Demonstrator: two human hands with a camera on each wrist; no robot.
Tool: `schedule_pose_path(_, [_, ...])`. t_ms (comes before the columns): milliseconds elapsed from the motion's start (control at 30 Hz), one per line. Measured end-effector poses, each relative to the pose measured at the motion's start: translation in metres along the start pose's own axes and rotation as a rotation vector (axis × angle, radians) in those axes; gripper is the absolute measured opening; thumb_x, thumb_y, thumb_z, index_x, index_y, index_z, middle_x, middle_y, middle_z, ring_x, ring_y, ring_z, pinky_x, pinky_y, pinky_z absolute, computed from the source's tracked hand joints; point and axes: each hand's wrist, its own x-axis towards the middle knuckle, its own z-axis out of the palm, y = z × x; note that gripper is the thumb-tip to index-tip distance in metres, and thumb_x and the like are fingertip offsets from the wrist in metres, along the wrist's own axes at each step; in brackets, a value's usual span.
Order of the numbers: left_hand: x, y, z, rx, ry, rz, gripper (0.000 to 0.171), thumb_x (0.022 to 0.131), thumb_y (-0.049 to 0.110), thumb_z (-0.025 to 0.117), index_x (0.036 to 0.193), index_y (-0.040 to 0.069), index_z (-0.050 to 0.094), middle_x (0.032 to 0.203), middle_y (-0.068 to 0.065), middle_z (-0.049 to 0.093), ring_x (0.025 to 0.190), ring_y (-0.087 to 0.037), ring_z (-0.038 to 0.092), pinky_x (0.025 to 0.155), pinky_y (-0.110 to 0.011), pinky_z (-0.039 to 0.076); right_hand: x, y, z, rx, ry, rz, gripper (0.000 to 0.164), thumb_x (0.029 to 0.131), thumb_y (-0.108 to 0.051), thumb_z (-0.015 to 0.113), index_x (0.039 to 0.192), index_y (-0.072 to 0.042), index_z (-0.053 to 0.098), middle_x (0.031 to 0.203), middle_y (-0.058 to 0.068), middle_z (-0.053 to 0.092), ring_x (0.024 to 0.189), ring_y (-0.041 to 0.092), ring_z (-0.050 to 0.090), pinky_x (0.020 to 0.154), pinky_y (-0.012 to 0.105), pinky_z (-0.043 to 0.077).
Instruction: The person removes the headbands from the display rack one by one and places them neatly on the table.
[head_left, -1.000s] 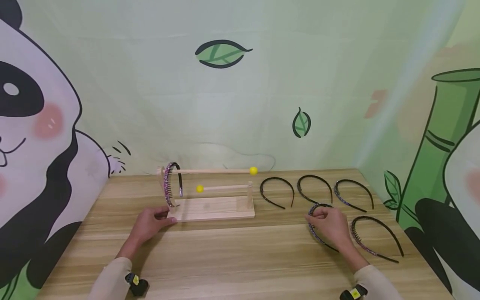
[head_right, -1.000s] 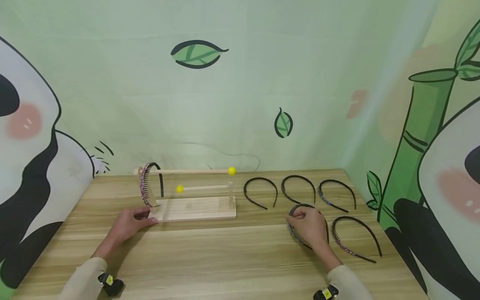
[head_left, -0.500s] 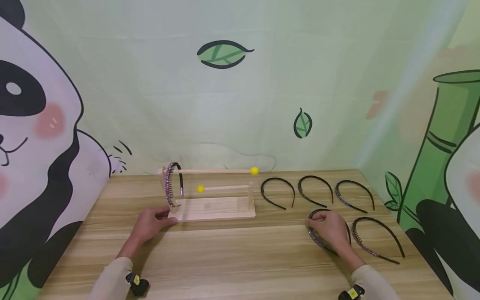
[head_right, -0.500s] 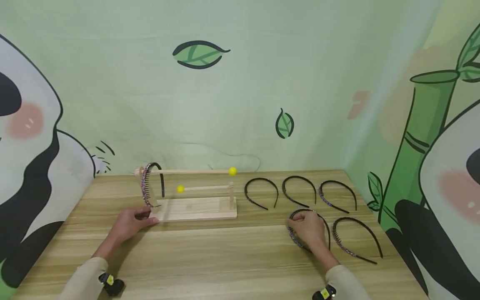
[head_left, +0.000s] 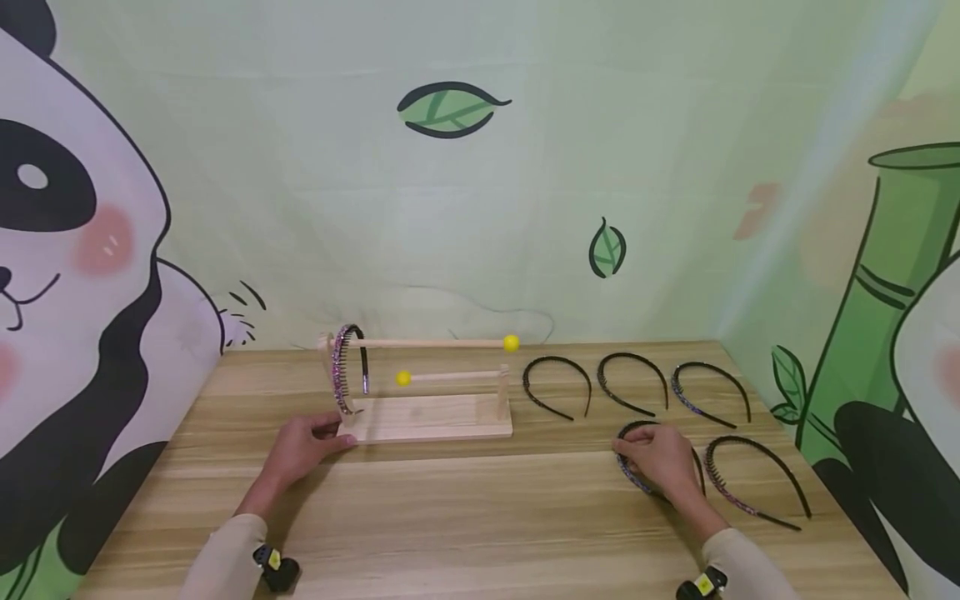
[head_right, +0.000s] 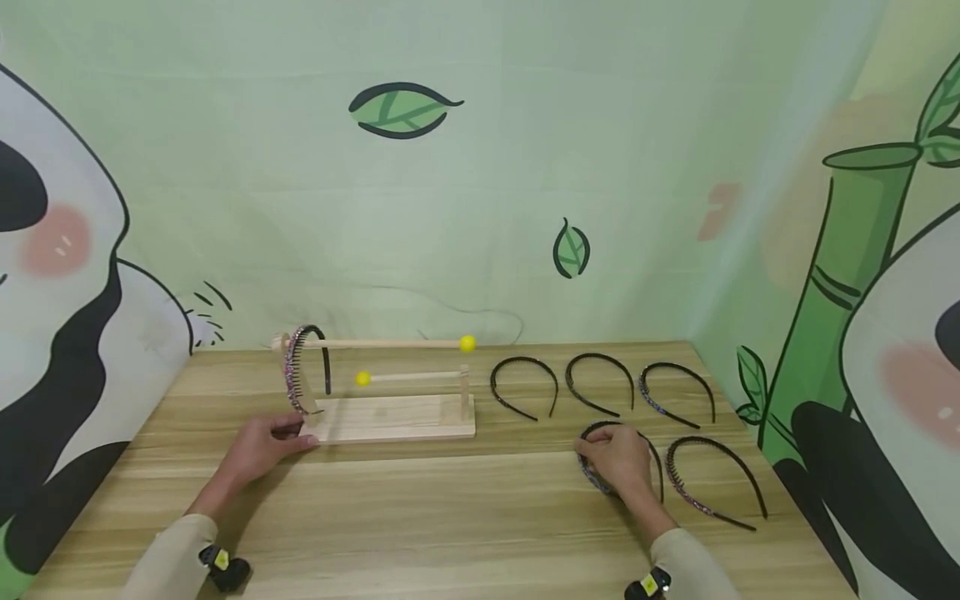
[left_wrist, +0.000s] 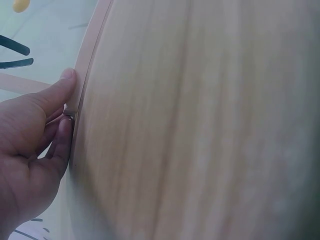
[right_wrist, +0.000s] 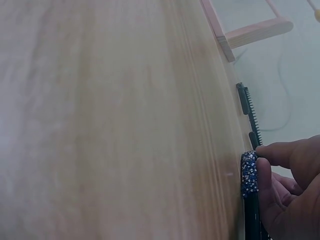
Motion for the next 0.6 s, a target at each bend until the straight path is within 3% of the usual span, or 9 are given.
schedule_pose_path(333, [-0.001, 0.001, -0.001, 0.008, -0.012, -0.009, 0.058, 0.088, 0.033, 0.082, 0.132, -0.002, 0.065, 0.123, -0.019, 0.072, 0.105, -0.026, 0.068, 0.094, -0.049, 0.055, -0.001, -0.005, -0.012, 0.017, 0.007, -0.021, 0.035, 0.094, -0.034, 0.075, 0.106, -0.001, 0.076, 0.084, 0.006, 0.077, 0.066, 0.014, 0.07, 0.06, 0.029, 0.055])
schedule_pose_path(600, [0.0, 0.002, 0.0, 0.021, -0.015, -0.005, 0.057, 0.089, 0.032, 0.082, 0.132, -0.002, 0.065, 0.125, -0.021, 0.07, 0.106, -0.029, 0.068, 0.094, -0.049, 0.055, -0.005, -0.034, -0.033, 0.073, 0.021, -0.11, 0.042, 0.095, -0.036, 0.074, 0.116, 0.0, 0.073, 0.096, 0.013, 0.077, 0.081, 0.026, 0.074, 0.063, 0.03, 0.056])
